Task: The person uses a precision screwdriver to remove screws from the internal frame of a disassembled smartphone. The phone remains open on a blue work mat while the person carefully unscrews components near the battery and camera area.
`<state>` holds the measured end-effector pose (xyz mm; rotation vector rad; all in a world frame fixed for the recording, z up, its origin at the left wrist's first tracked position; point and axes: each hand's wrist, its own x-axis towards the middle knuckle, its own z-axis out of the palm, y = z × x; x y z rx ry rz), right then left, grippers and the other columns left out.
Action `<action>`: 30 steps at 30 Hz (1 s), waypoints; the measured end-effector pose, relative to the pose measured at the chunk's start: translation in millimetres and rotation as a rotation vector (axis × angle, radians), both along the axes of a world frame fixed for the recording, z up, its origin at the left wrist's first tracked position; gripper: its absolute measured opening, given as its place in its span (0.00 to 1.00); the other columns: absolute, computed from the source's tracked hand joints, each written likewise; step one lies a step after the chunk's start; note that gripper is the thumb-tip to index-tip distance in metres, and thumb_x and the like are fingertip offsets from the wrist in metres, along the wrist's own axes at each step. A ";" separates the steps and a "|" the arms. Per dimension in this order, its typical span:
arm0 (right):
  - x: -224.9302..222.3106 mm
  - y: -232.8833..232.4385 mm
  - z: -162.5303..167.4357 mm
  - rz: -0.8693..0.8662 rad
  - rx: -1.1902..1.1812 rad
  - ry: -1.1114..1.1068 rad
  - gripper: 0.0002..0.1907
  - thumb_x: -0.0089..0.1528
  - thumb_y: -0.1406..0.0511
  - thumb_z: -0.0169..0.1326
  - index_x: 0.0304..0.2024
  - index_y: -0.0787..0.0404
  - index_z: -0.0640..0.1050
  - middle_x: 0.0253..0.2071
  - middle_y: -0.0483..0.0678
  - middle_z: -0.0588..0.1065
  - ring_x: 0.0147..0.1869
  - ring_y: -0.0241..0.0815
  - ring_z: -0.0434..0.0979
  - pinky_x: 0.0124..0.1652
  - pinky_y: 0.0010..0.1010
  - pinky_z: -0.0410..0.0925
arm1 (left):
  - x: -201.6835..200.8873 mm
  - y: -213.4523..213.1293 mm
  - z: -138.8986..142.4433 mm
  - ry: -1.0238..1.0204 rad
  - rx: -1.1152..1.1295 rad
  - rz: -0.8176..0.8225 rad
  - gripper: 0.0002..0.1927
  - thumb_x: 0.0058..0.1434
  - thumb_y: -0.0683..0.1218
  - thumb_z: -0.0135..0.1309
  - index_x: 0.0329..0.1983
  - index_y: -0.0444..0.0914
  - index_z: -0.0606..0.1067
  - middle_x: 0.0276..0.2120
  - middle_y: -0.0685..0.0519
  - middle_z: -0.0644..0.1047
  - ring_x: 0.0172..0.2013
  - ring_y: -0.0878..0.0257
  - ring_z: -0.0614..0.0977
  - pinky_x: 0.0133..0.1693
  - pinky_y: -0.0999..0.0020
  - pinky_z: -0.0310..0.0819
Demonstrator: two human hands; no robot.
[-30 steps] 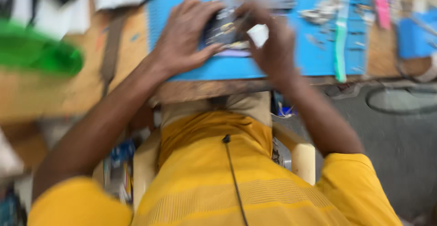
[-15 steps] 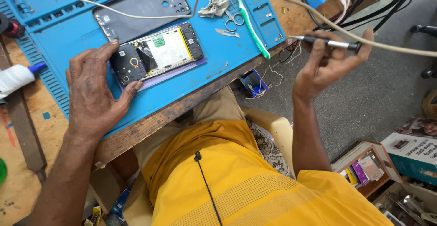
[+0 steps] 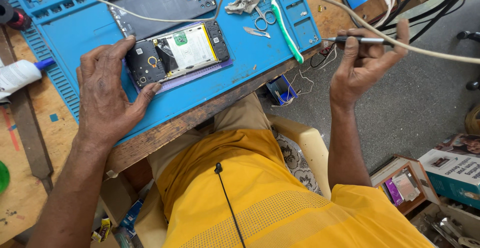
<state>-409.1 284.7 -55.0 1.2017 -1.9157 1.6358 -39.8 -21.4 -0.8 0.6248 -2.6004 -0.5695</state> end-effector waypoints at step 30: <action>171.8 -124.9 -3.5 0.754 0.021 -0.484 0.38 0.83 0.73 0.54 0.78 0.42 0.43 0.49 0.56 0.79 0.54 0.49 0.85 0.56 0.36 0.81 | 13.0 42.7 -3.9 0.243 -0.061 -0.039 0.08 0.64 0.47 0.67 0.42 0.41 0.81 0.41 0.58 0.78 0.49 0.59 0.74 0.50 0.59 0.67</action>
